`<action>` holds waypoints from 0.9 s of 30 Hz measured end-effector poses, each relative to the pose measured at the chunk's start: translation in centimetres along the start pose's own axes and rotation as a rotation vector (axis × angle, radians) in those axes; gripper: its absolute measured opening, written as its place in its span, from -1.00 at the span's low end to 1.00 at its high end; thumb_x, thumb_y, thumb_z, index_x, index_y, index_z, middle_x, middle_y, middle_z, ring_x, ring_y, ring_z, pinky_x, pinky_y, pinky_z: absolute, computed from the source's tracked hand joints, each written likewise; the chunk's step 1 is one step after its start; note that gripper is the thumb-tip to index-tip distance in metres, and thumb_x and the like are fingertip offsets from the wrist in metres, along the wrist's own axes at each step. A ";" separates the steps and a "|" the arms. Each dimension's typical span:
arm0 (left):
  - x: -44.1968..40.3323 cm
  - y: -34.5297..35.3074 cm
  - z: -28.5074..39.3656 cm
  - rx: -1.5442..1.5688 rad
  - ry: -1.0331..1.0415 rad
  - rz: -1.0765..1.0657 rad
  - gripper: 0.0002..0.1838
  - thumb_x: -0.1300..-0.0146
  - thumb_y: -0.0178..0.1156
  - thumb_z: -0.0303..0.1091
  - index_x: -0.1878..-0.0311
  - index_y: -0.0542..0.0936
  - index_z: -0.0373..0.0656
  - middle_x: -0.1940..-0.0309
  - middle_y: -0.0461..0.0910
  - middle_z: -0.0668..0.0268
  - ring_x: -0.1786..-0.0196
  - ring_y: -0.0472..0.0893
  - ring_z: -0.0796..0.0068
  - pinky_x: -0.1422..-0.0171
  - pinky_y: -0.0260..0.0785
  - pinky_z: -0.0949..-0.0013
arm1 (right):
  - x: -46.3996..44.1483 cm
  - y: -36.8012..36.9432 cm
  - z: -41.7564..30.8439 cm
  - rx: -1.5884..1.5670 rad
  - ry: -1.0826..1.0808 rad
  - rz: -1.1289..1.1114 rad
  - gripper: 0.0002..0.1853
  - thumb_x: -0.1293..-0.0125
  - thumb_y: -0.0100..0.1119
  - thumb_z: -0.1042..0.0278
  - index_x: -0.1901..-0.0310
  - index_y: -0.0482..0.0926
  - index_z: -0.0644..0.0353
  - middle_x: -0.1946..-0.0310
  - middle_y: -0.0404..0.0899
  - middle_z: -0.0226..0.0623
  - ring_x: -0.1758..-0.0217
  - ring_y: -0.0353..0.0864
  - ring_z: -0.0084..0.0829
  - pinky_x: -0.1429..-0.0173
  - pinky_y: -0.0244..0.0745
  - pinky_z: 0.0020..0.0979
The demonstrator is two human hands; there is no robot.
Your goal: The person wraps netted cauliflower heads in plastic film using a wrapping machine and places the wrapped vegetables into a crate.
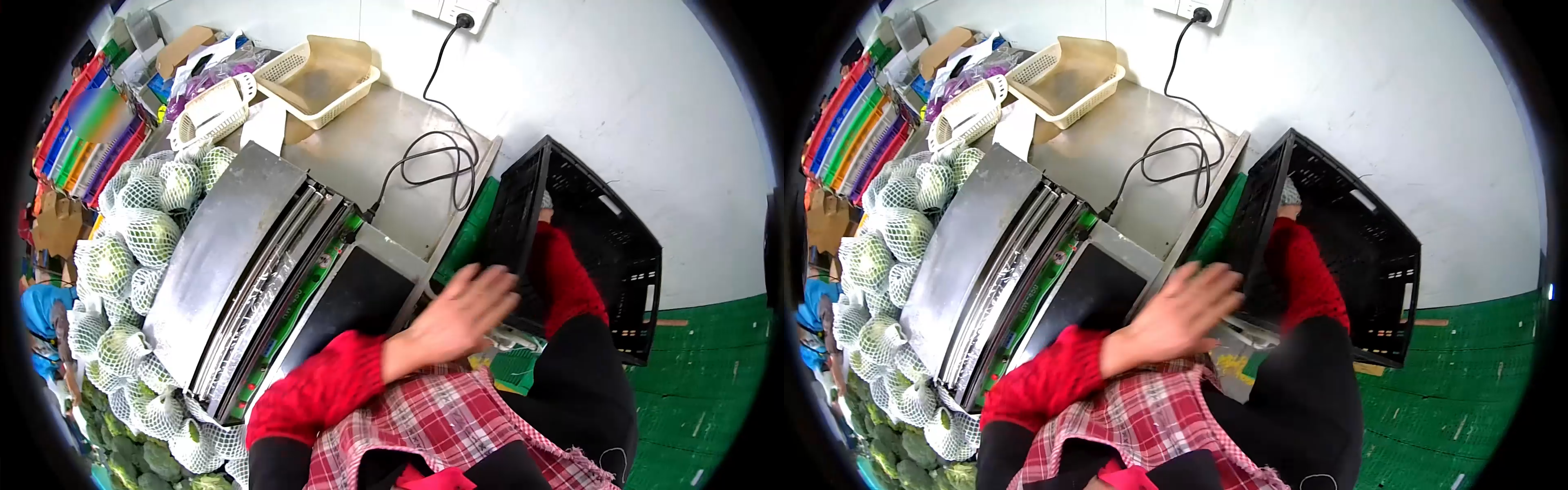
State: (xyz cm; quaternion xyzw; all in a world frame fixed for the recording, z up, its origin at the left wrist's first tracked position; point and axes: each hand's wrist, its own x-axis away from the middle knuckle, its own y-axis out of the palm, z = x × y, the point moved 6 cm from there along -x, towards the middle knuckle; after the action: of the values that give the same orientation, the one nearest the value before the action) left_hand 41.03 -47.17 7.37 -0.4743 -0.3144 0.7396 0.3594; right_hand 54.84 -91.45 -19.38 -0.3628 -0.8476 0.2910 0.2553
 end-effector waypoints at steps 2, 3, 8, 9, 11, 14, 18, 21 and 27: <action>-3.7 4.1 0.5 -0.090 0.267 0.011 -0.25 0.00 0.28 0.07 -0.22 0.47 -0.20 -0.23 0.43 0.16 -0.44 0.21 0.10 -0.55 -0.18 -0.12 | -0.2 -0.1 0.6 0.008 -0.026 0.018 -0.16 -0.09 0.30 -0.17 -0.12 0.40 0.53 -0.01 0.53 0.23 -0.07 0.56 0.05 -0.10 0.44 -0.18; -4.6 7.1 -0.5 -0.061 0.290 -0.045 -0.42 -0.01 0.27 0.03 -0.03 0.55 -0.18 -0.07 0.51 0.22 -0.35 0.29 0.15 -0.51 -0.10 -0.08 | -0.3 -0.3 1.2 0.005 -0.036 0.033 -0.15 -0.07 0.32 -0.16 -0.12 0.40 0.55 -0.01 0.53 0.26 -0.06 0.57 0.07 -0.09 0.45 -0.17; -6.7 6.3 -2.2 -0.130 0.350 -0.099 -0.76 0.05 0.25 -0.11 0.50 0.56 -0.08 0.37 0.53 0.39 -0.05 0.46 0.37 -0.27 0.16 0.13 | 2.3 -2.3 -1.7 -0.154 -0.300 0.336 -0.18 -0.05 0.35 -0.10 -0.09 0.42 0.56 -0.01 0.53 0.31 -0.12 0.55 0.10 -0.11 0.45 -0.14; -6.9 4.7 -3.3 -0.102 0.325 -0.089 -0.76 0.07 0.27 -0.12 0.50 0.56 -0.09 0.37 0.53 0.38 -0.06 0.47 0.35 -0.26 0.17 0.14 | 2.8 -1.8 -2.5 0.078 -0.214 0.357 -0.27 -0.03 0.34 0.01 -0.03 0.47 0.59 0.07 0.59 0.27 -0.04 0.62 -0.01 -0.09 0.49 -0.22; -5.7 3.0 -5.7 -0.012 0.261 -0.067 -0.74 0.13 0.33 -0.13 0.50 0.56 -0.10 0.36 0.53 0.35 -0.10 0.48 0.32 -0.23 0.21 0.17 | 5.0 0.1 -4.4 0.087 -0.076 0.315 -0.27 -0.09 0.29 0.00 -0.07 0.44 0.58 -0.08 0.49 0.30 -0.16 0.52 0.08 -0.19 0.40 -0.14; -1.7 3.6 -7.2 0.067 0.171 -0.028 -0.66 0.23 0.40 -0.13 0.45 0.54 -0.13 0.32 0.53 0.32 -0.12 0.51 0.28 -0.16 0.28 0.21 | 4.9 3.4 -2.2 0.015 -0.306 0.517 -0.38 -0.20 0.24 0.03 -0.07 0.45 0.49 -0.17 0.46 0.16 -0.20 0.46 0.09 -0.26 0.33 -0.10; 0.0 5.4 -5.5 -0.058 0.112 0.098 -0.62 0.18 0.35 -0.04 0.39 0.54 -0.11 0.29 0.51 0.31 -0.14 0.45 0.31 0.01 0.29 0.26 | 3.6 3.2 -0.8 0.925 -0.704 0.045 -0.40 -0.29 0.17 -0.03 -0.17 0.47 0.35 -0.02 0.57 0.05 -0.10 0.54 0.01 -0.11 0.46 -0.12; 0.9 5.5 -6.0 -0.047 0.062 0.081 -0.56 0.17 0.35 0.05 0.38 0.54 -0.11 0.28 0.50 0.35 -0.16 0.42 0.32 0.05 0.27 0.25 | 4.0 -7.1 -0.8 0.093 -0.396 0.095 -0.40 -0.26 0.25 0.04 -0.17 0.47 0.37 -0.11 0.53 0.05 -0.12 0.54 -0.05 -0.22 0.42 -0.23; 1.2 6.0 -6.0 0.054 0.065 0.147 -0.52 0.12 0.39 0.09 0.33 0.55 -0.13 0.21 0.52 0.36 -0.22 0.38 0.30 0.05 0.21 0.15 | 9.5 -26.1 -4.6 1.017 -0.160 0.855 -0.14 -0.23 0.18 -0.23 -0.36 0.25 0.28 -0.30 0.33 0.05 -0.33 0.34 -0.02 -0.32 0.33 -0.06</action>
State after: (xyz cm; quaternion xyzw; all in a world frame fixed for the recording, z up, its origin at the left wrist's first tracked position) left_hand 44.87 -48.74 -0.14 -0.5100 -0.2467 0.7565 0.3267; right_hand 39.87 -97.60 3.64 -0.4783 -0.4028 0.7561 0.1931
